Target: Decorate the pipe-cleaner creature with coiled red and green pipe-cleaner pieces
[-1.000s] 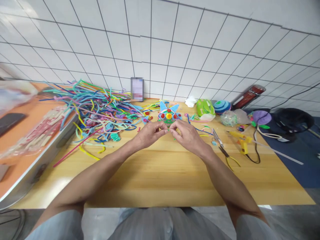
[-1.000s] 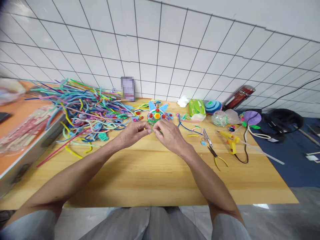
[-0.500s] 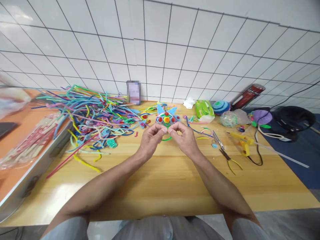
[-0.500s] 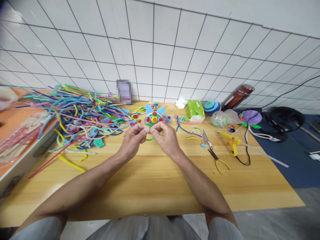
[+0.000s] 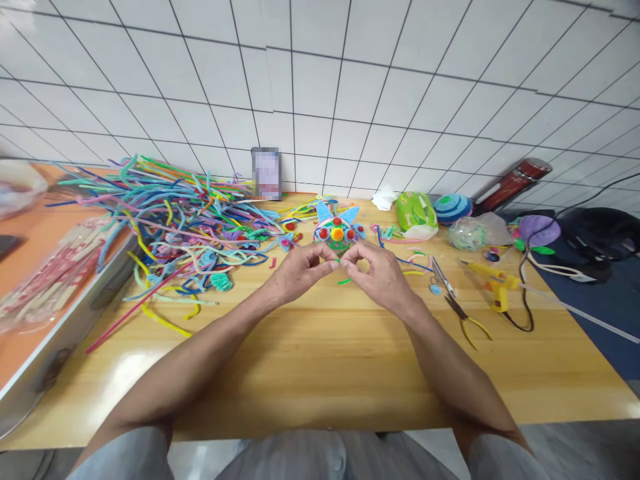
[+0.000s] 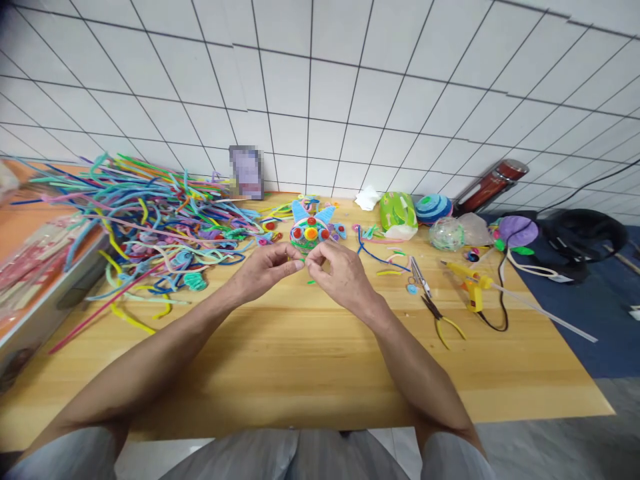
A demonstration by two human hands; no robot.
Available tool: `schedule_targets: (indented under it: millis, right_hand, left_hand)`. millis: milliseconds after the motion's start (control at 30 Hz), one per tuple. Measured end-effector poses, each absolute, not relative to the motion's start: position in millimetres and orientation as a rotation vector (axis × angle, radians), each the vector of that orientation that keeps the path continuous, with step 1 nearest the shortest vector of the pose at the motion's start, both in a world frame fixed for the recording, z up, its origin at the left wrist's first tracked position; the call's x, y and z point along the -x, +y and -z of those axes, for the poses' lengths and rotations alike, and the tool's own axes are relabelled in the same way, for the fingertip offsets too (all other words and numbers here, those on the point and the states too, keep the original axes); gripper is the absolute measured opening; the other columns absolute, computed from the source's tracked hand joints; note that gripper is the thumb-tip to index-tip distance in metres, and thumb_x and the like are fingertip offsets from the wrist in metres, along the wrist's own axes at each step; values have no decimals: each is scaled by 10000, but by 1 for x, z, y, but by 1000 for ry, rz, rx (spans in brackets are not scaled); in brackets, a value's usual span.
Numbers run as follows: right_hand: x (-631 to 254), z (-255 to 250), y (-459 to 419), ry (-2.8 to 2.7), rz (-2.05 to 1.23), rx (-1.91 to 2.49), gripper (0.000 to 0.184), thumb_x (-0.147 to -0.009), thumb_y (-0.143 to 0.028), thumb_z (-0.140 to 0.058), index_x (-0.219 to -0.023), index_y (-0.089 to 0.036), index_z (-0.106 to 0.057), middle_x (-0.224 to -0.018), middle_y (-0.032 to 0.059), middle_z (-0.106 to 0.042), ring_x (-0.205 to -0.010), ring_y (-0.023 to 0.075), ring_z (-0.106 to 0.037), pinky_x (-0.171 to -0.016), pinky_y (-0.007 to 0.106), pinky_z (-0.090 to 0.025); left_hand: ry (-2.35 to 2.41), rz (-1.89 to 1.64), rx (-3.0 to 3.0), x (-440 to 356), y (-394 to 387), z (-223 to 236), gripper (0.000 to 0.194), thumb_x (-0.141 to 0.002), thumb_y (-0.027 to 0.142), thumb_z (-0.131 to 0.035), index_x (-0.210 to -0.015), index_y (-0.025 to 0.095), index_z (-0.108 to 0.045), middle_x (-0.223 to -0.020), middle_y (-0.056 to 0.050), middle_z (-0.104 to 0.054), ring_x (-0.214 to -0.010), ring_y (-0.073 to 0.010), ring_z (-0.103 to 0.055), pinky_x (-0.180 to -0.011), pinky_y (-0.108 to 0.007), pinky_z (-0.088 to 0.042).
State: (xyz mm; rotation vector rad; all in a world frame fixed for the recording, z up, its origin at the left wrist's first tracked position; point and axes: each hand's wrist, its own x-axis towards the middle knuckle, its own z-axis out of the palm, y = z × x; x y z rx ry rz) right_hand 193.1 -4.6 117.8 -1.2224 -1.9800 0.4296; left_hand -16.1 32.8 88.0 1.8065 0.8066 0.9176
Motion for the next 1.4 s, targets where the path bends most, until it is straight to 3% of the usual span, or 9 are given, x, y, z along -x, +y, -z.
schedule_targets:
  millis: [300,367,533,700,833,967,1133,1267,1400]
  right_hand:
    - [-193,-110,-3,-2098,-265,1238,148,-896,-142,-615,-789,-242,-598,-792,14,-701,-767,190,-639,-759,334,-455]
    - [-192,-108,-3,-2112,-217,1236,150,-904,-146,-610,-791,-244,-596,-792,18,-698,-773,197,-640,-765,343,-453]
    - [-187,-105,-2,-1964,-284,1240,136,-925,-186,-623,-806,-250,-607,-817,18,-720,-784,196,-651,-773,340,-485]
    - [-176,-96,-3,-1759,-446,1230,120,-934,-238,-623,-814,-246,-625,-795,4,-712,-749,178,-647,-754,321,-514]
    - [-172,-90,-2,-1707,-517,1221,109,-914,-236,-620,-806,-239,-628,-775,2,-702,-737,175,-637,-740,314,-510]
    - [-177,-95,0,-1738,-526,1233,115,-889,-221,-626,-775,-235,-626,-762,-3,-691,-737,172,-629,-749,311,-499]
    - [-183,-102,1,-1871,-485,1240,127,-857,-179,-624,-744,-234,-609,-734,-15,-675,-731,161,-618,-748,297,-475]
    - [-187,-103,1,-1952,-434,1239,133,-848,-142,-617,-753,-234,-602,-759,-11,-682,-736,162,-615,-763,306,-471]
    - [-186,-104,1,-1926,-474,1243,129,-875,-174,-628,-762,-235,-612,-756,-11,-679,-741,165,-617,-769,313,-473]
  left_hand:
    - [899,-824,-1894,18,31,-95,197,-936,353,-662,-888,172,-722,-580,66,-449,-528,-91,-324,-525,-251,-220]
    - [919,-842,-1895,18,31,-94,197,-929,347,-663,-850,172,-710,-594,57,-471,-542,-93,-343,-531,-251,-231]
    - [863,-999,-1610,10,30,-87,289,-878,451,-721,-827,170,-673,-730,9,-597,-621,-105,-422,-575,-254,-326]
    - [803,-1041,-1162,-2,23,-80,398,-795,536,-823,-842,184,-643,-624,66,-462,-518,-70,-288,-493,-242,-222]
    - [747,-1028,-992,-7,20,-78,465,-725,559,-874,-845,186,-625,-577,83,-448,-471,-54,-247,-473,-238,-172]
    - [743,-943,-1071,-1,26,-84,481,-790,626,-809,-848,185,-626,-546,86,-416,-465,-67,-298,-477,-239,-196]
    - [760,-875,-1539,15,40,-92,367,-837,511,-794,-891,160,-700,-770,5,-627,-658,-110,-469,-607,-247,-348]
    - [802,-860,-1785,23,46,-94,242,-894,400,-717,-831,166,-703,-705,23,-575,-651,-117,-421,-614,-256,-310]
    - [804,-891,-1707,20,42,-95,278,-884,427,-721,-807,162,-688,-680,30,-550,-622,-107,-399,-591,-253,-296]
